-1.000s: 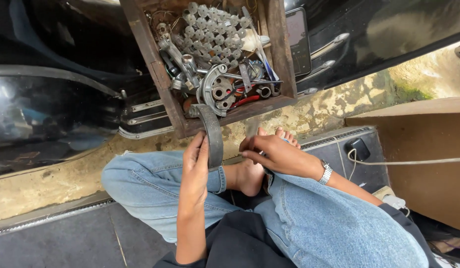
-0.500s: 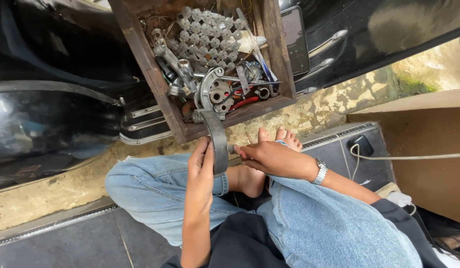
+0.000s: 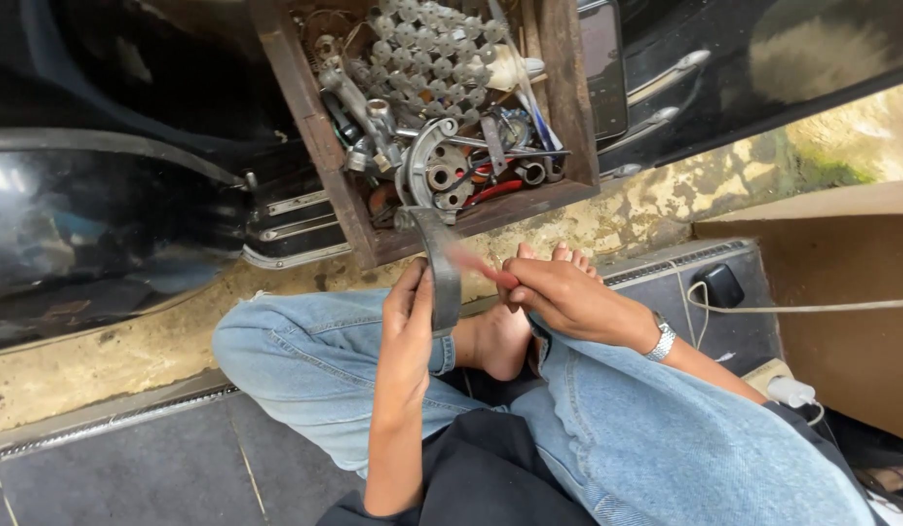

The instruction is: Using a hand file to smooth the surface of a motorcycle brake shoe.

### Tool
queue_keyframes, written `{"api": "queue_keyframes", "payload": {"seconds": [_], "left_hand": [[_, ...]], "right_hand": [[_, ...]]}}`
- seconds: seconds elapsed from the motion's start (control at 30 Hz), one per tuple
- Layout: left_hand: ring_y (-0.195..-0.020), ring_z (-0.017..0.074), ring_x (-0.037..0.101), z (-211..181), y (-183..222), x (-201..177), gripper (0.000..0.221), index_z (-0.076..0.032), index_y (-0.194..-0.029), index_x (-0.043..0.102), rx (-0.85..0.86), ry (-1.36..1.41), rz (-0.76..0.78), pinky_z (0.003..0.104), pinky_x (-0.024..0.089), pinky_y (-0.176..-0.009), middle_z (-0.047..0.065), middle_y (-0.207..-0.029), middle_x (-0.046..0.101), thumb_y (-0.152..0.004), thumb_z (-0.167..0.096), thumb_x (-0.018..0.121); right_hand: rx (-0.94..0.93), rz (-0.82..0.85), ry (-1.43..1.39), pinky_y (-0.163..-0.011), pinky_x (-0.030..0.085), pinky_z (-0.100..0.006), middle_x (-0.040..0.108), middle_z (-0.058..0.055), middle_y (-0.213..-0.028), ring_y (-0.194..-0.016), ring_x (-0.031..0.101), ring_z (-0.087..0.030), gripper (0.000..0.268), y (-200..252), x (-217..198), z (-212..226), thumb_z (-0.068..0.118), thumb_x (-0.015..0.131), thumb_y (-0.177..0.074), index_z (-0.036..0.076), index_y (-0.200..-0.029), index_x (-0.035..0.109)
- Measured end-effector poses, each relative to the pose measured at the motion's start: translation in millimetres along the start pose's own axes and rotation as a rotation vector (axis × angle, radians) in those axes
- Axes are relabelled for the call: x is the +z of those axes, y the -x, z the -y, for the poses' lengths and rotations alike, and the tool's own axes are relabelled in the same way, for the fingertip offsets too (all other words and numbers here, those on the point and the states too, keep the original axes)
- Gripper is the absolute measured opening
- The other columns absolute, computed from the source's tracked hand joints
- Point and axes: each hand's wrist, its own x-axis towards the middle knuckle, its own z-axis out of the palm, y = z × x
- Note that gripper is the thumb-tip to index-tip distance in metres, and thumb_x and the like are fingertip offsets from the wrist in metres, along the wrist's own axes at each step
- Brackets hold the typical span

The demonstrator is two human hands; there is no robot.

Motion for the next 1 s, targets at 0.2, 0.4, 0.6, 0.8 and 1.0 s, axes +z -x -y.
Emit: {"api": "queue_keyframes", "payload": {"seconds": [0.2, 0.4, 0.6, 0.8, 1.0], "left_hand": [[-0.088, 0.012, 0.06, -20, 7, 7, 0.032, 0.0, -0.107, 0.071, -0.017, -0.058, -0.03, 0.032, 0.056, -0.086, 0.009, -0.089, 0.072, -0.11, -0.011, 0.042], [-0.09, 0.0073, 0.061, -9, 6, -11, 0.03, -0.003, -0.118, 0.07, -0.009, -0.05, -0.04, 0.032, 0.057, -0.086, 0.006, -0.099, 0.075, -0.11, -0.02, 0.047], [-0.087, 0.0065, 0.062, 3, 3, -13, 0.031, -0.003, -0.118, 0.071, 0.012, -0.004, -0.009, 0.029, 0.057, -0.082, 0.008, -0.097, 0.075, -0.111, -0.019, 0.045], [-0.091, 0.01, 0.064, 15, 2, -17, 0.032, -0.001, -0.121, 0.07, -0.017, -0.023, -0.008, 0.032, 0.057, -0.086, 0.01, -0.102, 0.076, -0.111, -0.018, 0.044], [-0.109, 0.0148, 0.057, 31, 0, -37, 0.036, 0.0, -0.134, 0.063, -0.076, -0.095, -0.064, 0.039, 0.054, -0.098, 0.011, -0.125, 0.069, -0.109, -0.021, 0.047]], "right_hand": [[-0.316, -0.073, -0.391, -0.066, 0.056, -0.035, 0.063, 0.003, -0.072, -0.065, 0.06, -0.02, 0.021, -9, -3, 9, 0.016, 0.05, -0.106, 0.011, -0.096, 0.068], [-0.155, 0.114, -0.434, -0.072, 0.053, -0.037, 0.068, -0.001, -0.072, -0.071, 0.065, -0.022, 0.023, 1, -9, -2, 0.021, 0.053, -0.106, 0.013, -0.093, 0.07], [0.033, 0.116, -0.426, -0.085, 0.053, -0.043, 0.072, -0.005, -0.077, -0.081, 0.069, -0.025, 0.025, 8, -16, 4, 0.021, 0.057, -0.104, 0.01, -0.091, 0.074], [-0.305, 0.151, -0.755, -0.07, 0.051, -0.034, 0.065, 0.0, -0.074, -0.07, 0.057, -0.017, 0.034, 10, -18, 9, 0.034, 0.059, -0.102, 0.007, -0.09, 0.076], [-0.129, 0.1, -0.454, -0.067, 0.046, -0.037, 0.057, -0.007, -0.069, -0.066, 0.054, -0.02, 0.023, -5, 0, -15, 0.028, 0.065, -0.1, 0.01, -0.09, 0.075]]}}
